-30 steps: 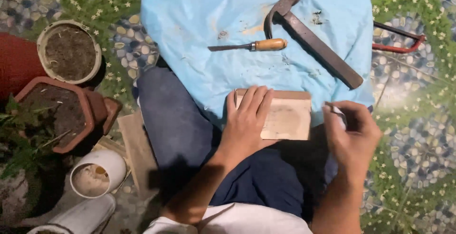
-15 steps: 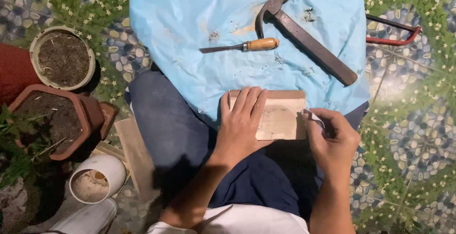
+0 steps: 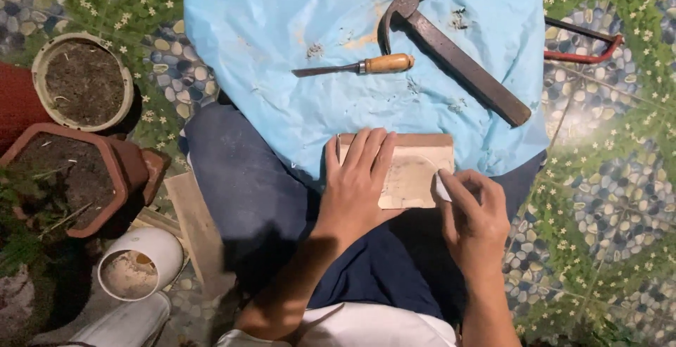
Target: The person sits on the floor and hand-sands a small wooden block with sandpaper.
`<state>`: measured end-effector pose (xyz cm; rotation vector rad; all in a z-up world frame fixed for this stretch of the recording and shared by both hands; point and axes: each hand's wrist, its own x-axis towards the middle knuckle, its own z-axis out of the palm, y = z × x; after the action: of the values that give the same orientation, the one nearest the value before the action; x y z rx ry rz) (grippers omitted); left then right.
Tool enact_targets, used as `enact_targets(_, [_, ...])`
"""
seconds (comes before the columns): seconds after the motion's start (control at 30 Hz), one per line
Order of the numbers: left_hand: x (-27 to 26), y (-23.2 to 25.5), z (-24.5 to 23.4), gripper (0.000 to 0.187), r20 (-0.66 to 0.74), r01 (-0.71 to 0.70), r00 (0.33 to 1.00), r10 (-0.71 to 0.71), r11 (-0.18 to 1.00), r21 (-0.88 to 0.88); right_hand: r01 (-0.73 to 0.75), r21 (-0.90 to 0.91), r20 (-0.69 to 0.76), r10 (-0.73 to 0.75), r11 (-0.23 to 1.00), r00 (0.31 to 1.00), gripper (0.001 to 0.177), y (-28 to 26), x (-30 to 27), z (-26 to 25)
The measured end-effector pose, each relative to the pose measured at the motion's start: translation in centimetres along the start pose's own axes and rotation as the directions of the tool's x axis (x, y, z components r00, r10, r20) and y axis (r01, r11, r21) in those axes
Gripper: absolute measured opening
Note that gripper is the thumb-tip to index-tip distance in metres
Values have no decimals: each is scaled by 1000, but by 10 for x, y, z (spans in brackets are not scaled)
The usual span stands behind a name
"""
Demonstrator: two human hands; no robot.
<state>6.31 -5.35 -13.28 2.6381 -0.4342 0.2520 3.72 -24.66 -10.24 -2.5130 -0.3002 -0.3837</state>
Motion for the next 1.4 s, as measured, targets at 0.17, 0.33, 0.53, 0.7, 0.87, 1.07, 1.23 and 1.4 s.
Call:
enact_targets(0.17, [-3, -1, 1, 112, -13, -7, 1000, 6, 999, -35, -34, -146, 88, 47, 989, 995, 46, 0, -14, -2])
enact_targets(0.33, [-1, 1, 1, 111, 11, -1, 1000, 1, 1000, -17, -40, -205, 112, 64, 978, 992, 48, 0, -10, 2])
enact_targets(0.53, [0, -1, -1, 114, -10, -6, 1000, 6, 1000, -16, -23, -196, 140, 51, 980, 989, 44, -4, -13, 1])
enact_targets(0.7, [1, 1, -4, 113, 6, -2, 1000, 2, 1000, -10, 13, -163, 98, 3, 987, 995, 44, -1, -8, 11])
enact_targets(0.87, [0, -1, 0, 118, 2, -5, 1000, 5, 1000, 29, -9, -209, 129, 37, 978, 991, 47, -3, -17, 7])
enact_targets(1.07, [-2, 2, 1, 113, 15, 3, 1000, -2, 1000, -6, -17, -211, 134, 46, 977, 990, 49, -1, -22, 6])
enact_targets(1.23, [1, -1, 5, 111, -13, -7, 1000, 6, 999, -35, -45, -216, 135, 75, 975, 988, 49, 9, -21, 16])
enact_targets(1.4, [1, -3, 9, 116, -103, -63, 993, 62, 998, -8, 89, -236, 88, -70, 968, 994, 53, 21, -26, 19])
